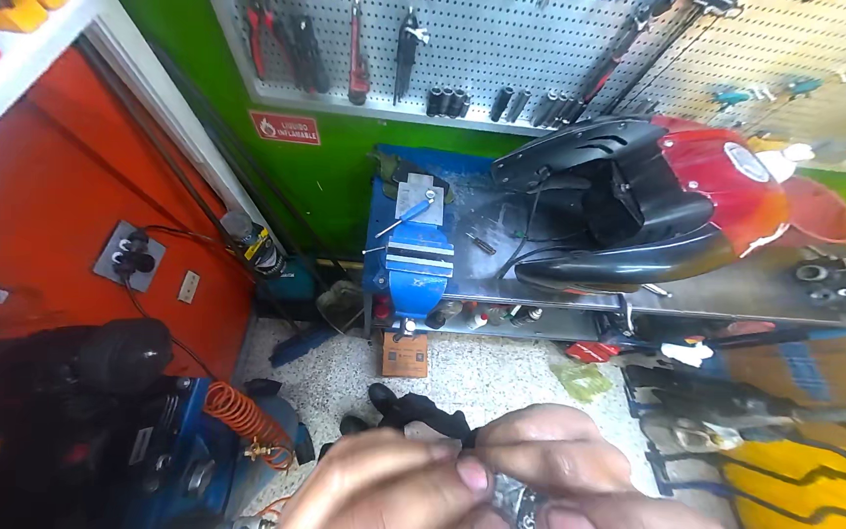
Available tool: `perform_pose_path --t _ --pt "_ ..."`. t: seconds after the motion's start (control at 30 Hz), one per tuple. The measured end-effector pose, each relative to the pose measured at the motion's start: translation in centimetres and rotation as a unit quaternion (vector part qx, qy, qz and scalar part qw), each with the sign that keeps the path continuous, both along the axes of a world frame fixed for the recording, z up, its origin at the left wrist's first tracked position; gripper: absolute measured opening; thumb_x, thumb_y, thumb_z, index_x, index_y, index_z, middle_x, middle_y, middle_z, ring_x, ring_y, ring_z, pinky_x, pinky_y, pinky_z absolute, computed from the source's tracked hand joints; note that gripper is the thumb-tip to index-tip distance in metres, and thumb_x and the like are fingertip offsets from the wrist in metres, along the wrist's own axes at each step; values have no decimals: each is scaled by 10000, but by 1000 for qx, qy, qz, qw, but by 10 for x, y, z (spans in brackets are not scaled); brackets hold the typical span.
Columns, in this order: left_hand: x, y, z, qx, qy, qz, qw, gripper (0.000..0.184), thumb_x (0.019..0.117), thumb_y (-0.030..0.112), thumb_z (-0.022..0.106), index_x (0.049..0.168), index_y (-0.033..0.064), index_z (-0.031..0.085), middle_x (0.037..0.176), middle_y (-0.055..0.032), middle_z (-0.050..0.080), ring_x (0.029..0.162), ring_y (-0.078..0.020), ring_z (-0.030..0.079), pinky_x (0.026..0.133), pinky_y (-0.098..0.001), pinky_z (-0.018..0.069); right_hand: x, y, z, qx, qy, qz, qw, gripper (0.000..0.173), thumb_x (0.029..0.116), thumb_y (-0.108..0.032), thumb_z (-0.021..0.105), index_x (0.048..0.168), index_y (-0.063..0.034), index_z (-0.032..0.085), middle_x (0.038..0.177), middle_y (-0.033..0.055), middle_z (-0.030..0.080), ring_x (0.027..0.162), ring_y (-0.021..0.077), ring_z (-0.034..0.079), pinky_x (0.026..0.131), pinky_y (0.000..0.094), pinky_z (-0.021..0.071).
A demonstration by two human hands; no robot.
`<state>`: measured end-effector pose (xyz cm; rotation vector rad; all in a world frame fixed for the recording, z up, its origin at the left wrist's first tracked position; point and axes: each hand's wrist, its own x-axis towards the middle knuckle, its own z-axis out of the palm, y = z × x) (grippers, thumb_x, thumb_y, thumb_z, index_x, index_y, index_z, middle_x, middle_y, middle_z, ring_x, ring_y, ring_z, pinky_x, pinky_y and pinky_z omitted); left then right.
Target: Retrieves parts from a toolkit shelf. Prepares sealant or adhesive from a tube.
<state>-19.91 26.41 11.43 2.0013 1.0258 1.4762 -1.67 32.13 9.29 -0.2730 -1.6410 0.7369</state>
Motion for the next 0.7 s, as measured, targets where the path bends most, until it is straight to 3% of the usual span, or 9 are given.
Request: perform_pose_path --t 0.03,0.1,0.17,0.23,0.33,0.43,0.53,0.6,0.7 --pt "-5 6 -2 -64 -60 -65 994 347 940 209 713 1235 39 647 1268 -141 678 1223 -234 633 1041 -368 542 1 3 -1 6 -3 0 1000 219 1041 -237 548 1078 -47 648 922 78 658 854 161 640 810 276 529" --pt "-19 16 -2 -202 -141 -185 951 633 928 423 723 1360 -23 600 1368 -188 625 1261 -260 617 1059 -414 551 1 7 -9 38 -2 -20 999 173 1021 -192 599 1143 -70 613 996 72 649 875 163 638 818 286 529" --pt "-27 22 -4 -256 -140 -206 934 667 971 536 620 1358 -7 608 1293 -149 652 1123 -185 663 940 -345 590 -3 7 -19 48 2 -25 999 210 1002 -203 640 1174 -89 602 1006 60 658 855 153 639 797 276 523" --pt "-26 23 -5 -282 -145 -217 923 517 999 416 639 1267 -27 658 1177 -130 659 1019 -139 654 872 -290 580 -5 9 -21 15 13 1 1000 201 1010 -237 625 1144 -89 608 920 45 647 781 131 625 742 252 530" --pt "-18 24 -9 -301 -184 -249 902 450 953 341 721 1178 -42 649 1155 -113 616 1045 -119 615 890 -255 549 -3 10 -16 -30 13 19 999 193 1026 -283 593 1089 -100 599 821 37 624 703 119 601 682 244 520" --pt "-12 24 -10 -287 -204 -236 905 380 930 285 742 1113 -11 588 1170 -131 612 1103 -161 615 931 -303 545 -1 17 -22 -7 3 -20 1000 123 1049 -207 571 1096 -111 632 893 26 649 725 91 631 654 222 548" --pt "-13 21 -4 -287 -187 -161 926 291 956 194 730 1125 -8 607 1069 -82 678 989 -91 667 868 -269 585 7 20 -32 30 -77 -94 992 239 958 -133 707 1189 -135 645 1105 -1 640 891 61 647 742 179 558" --pt "-15 20 -4 -287 -198 -134 928 247 965 141 711 1142 -18 642 1035 -56 711 934 -56 682 832 -242 596 12 18 -30 -53 -82 -63 993 345 897 -161 781 1223 -151 671 1150 -20 680 948 52 670 773 173 581" --pt "-14 19 -4 -280 -222 -128 925 220 979 136 690 1141 -7 656 1062 -41 712 973 -49 673 867 -243 583 24 16 -17 -148 -92 39 984 454 869 -236 836 1281 -144 668 1192 0 674 923 45 675 721 156 587"
